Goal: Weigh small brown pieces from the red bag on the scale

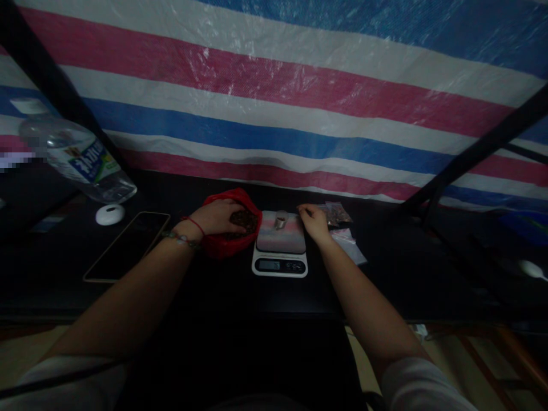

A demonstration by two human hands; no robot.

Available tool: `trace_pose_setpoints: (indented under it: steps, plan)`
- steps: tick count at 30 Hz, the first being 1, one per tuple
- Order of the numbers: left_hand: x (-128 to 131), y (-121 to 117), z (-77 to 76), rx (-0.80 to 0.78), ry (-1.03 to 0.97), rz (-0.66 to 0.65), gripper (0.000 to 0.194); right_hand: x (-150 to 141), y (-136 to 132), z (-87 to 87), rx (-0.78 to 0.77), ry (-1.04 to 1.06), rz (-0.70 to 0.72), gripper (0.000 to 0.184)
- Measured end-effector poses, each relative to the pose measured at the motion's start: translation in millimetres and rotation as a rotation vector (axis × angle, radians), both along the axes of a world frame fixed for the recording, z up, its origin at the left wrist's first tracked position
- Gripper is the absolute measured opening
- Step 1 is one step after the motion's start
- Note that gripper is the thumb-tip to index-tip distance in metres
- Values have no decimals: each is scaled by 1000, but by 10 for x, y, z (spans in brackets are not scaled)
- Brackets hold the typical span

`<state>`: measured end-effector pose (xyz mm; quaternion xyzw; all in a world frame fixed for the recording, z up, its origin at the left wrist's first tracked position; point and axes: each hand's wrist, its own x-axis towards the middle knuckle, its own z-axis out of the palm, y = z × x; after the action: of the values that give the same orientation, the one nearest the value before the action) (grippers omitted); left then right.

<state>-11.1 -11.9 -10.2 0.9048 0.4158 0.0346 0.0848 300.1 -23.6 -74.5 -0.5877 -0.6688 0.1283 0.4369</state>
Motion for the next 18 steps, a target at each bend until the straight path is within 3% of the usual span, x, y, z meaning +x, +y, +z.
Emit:
trace_pose_setpoints:
  steps: [6,18]
  plan:
    - [-72,56,-52,-41,1,21,64,3,4,-8,8,7,6,27]
    - [-239,146,11,-88,13,49,65,10,8,-15,-3,26,1,27]
